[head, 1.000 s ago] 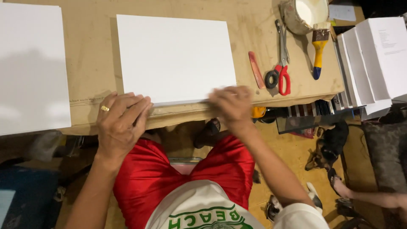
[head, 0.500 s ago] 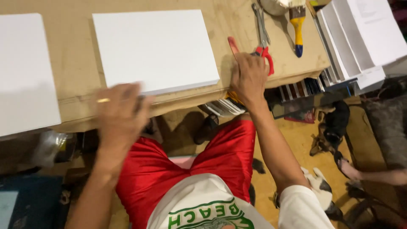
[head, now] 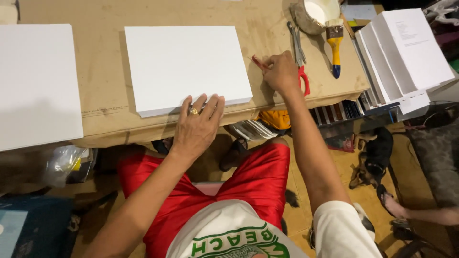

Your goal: The person cuts a stack of white paper sheets using red-handled scissors. They trim the edges of the stack, place it on the table, and then pick up another stack to continue cutting.

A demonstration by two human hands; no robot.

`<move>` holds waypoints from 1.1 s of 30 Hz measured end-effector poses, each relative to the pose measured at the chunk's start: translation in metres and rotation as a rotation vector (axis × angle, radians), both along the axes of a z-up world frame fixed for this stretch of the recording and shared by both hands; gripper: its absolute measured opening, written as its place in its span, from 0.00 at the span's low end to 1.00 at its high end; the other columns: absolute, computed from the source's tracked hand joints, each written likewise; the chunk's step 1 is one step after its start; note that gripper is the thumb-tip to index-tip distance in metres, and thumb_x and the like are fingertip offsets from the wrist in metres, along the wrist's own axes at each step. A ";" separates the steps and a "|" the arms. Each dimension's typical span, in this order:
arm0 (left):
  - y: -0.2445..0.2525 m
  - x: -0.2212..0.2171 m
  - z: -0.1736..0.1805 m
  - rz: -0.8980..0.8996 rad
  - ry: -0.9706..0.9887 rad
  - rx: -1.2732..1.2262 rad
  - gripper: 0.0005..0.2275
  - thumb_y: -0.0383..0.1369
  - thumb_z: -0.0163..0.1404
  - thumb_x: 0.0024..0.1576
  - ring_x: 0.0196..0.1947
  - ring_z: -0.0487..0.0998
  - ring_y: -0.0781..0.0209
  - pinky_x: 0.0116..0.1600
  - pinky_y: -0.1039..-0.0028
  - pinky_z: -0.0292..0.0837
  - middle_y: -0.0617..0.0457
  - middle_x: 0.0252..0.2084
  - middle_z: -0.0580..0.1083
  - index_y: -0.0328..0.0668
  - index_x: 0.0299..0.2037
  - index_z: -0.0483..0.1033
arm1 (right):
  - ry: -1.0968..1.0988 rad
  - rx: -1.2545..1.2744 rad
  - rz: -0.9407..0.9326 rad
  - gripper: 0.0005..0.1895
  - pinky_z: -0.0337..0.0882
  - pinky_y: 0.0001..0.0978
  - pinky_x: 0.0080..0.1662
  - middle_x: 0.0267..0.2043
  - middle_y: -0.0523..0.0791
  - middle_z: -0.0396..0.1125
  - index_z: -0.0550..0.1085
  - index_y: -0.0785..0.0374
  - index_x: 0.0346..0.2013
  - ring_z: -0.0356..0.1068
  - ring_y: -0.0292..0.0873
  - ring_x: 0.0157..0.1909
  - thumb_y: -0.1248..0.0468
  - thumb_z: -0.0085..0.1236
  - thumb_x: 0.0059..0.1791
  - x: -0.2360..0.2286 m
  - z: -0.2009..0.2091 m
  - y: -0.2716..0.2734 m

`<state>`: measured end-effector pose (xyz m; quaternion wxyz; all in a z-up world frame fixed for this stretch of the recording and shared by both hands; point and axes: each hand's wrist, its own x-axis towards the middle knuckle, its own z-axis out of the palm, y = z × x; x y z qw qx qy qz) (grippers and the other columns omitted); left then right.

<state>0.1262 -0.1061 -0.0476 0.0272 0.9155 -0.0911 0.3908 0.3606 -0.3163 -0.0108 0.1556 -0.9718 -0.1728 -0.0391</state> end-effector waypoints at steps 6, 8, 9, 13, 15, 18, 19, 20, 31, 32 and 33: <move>0.010 0.003 0.003 -0.098 0.169 -0.126 0.17 0.40 0.54 0.59 0.56 0.76 0.50 0.62 0.50 0.67 0.52 0.53 0.76 0.50 0.58 0.77 | -0.041 0.324 0.016 0.17 0.70 0.52 0.42 0.26 0.47 0.72 0.73 0.52 0.56 0.77 0.56 0.41 0.53 0.55 0.54 -0.096 0.034 0.003; 0.022 -0.007 0.014 -0.163 0.258 -0.253 0.19 0.34 0.52 0.61 0.55 0.77 0.43 0.60 0.47 0.69 0.44 0.52 0.77 0.44 0.63 0.73 | -0.202 0.310 0.065 0.12 0.70 0.55 0.37 0.26 0.54 0.71 0.76 0.60 0.49 0.75 0.63 0.38 0.59 0.53 0.55 -0.155 0.039 0.029; 0.031 -0.008 0.021 -0.229 0.337 -0.370 0.21 0.29 0.49 0.63 0.54 0.78 0.37 0.58 0.44 0.71 0.36 0.51 0.78 0.37 0.67 0.69 | -0.375 0.305 0.113 0.11 0.69 0.57 0.33 0.27 0.61 0.71 0.79 0.69 0.42 0.73 0.70 0.35 0.65 0.51 0.55 -0.181 0.043 0.044; 0.077 -0.032 0.038 -0.011 0.177 -0.138 0.17 0.34 0.52 0.62 0.52 0.80 0.44 0.57 0.50 0.72 0.43 0.50 0.78 0.39 0.60 0.77 | -0.264 0.200 0.313 0.20 0.73 0.58 0.32 0.33 0.57 0.75 0.73 0.56 0.63 0.75 0.63 0.31 0.64 0.48 0.55 -0.226 0.019 0.083; 0.091 -0.044 0.042 0.128 0.096 -0.099 0.15 0.35 0.50 0.64 0.55 0.79 0.43 0.57 0.55 0.70 0.43 0.53 0.78 0.39 0.57 0.81 | -0.313 0.182 0.376 0.24 0.74 0.52 0.30 0.37 0.53 0.74 0.67 0.54 0.68 0.76 0.57 0.29 0.62 0.48 0.55 -0.233 0.011 0.111; 0.095 -0.041 0.026 0.182 0.013 -0.064 0.15 0.37 0.48 0.65 0.61 0.75 0.49 0.60 0.61 0.68 0.49 0.57 0.78 0.47 0.57 0.83 | -0.240 0.069 0.361 0.29 0.74 0.57 0.30 0.37 0.51 0.73 0.60 0.54 0.73 0.76 0.60 0.29 0.61 0.44 0.55 -0.227 0.007 0.120; 0.095 -0.043 0.024 0.175 0.013 -0.071 0.15 0.37 0.48 0.65 0.61 0.75 0.49 0.60 0.61 0.68 0.49 0.57 0.78 0.47 0.57 0.83 | -0.239 0.061 0.355 0.29 0.74 0.57 0.30 0.37 0.51 0.73 0.60 0.54 0.73 0.76 0.60 0.29 0.61 0.44 0.55 -0.221 0.010 0.106; 0.095 -0.044 0.023 0.181 0.015 -0.089 0.15 0.38 0.48 0.65 0.60 0.76 0.50 0.59 0.61 0.68 0.50 0.57 0.78 0.48 0.58 0.84 | -0.221 0.091 0.326 0.30 0.73 0.61 0.31 0.36 0.56 0.74 0.62 0.58 0.71 0.75 0.64 0.30 0.66 0.47 0.53 -0.216 0.014 0.092; 0.149 -0.043 0.021 -0.211 0.074 -0.371 0.13 0.27 0.53 0.63 0.52 0.80 0.36 0.61 0.53 0.72 0.36 0.48 0.80 0.30 0.55 0.83 | -0.349 0.243 0.003 0.25 0.76 0.56 0.43 0.50 0.54 0.77 0.71 0.44 0.67 0.77 0.62 0.43 0.63 0.52 0.54 -0.198 0.003 0.023; 0.150 -0.051 0.028 -0.204 0.117 -0.370 0.14 0.27 0.52 0.64 0.57 0.77 0.33 0.65 0.49 0.69 0.30 0.55 0.77 0.28 0.57 0.81 | -0.289 0.259 0.093 0.24 0.68 0.37 0.30 0.36 0.44 0.67 0.65 0.46 0.70 0.63 0.46 0.29 0.64 0.50 0.58 -0.203 -0.007 0.027; 0.152 -0.056 0.041 -0.198 0.157 -0.369 0.15 0.28 0.52 0.65 0.61 0.73 0.29 0.69 0.45 0.66 0.24 0.61 0.74 0.25 0.60 0.78 | -0.231 0.274 0.182 0.24 0.60 0.17 0.16 0.21 0.33 0.57 0.59 0.48 0.74 0.50 0.29 0.16 0.64 0.47 0.62 -0.205 -0.010 0.033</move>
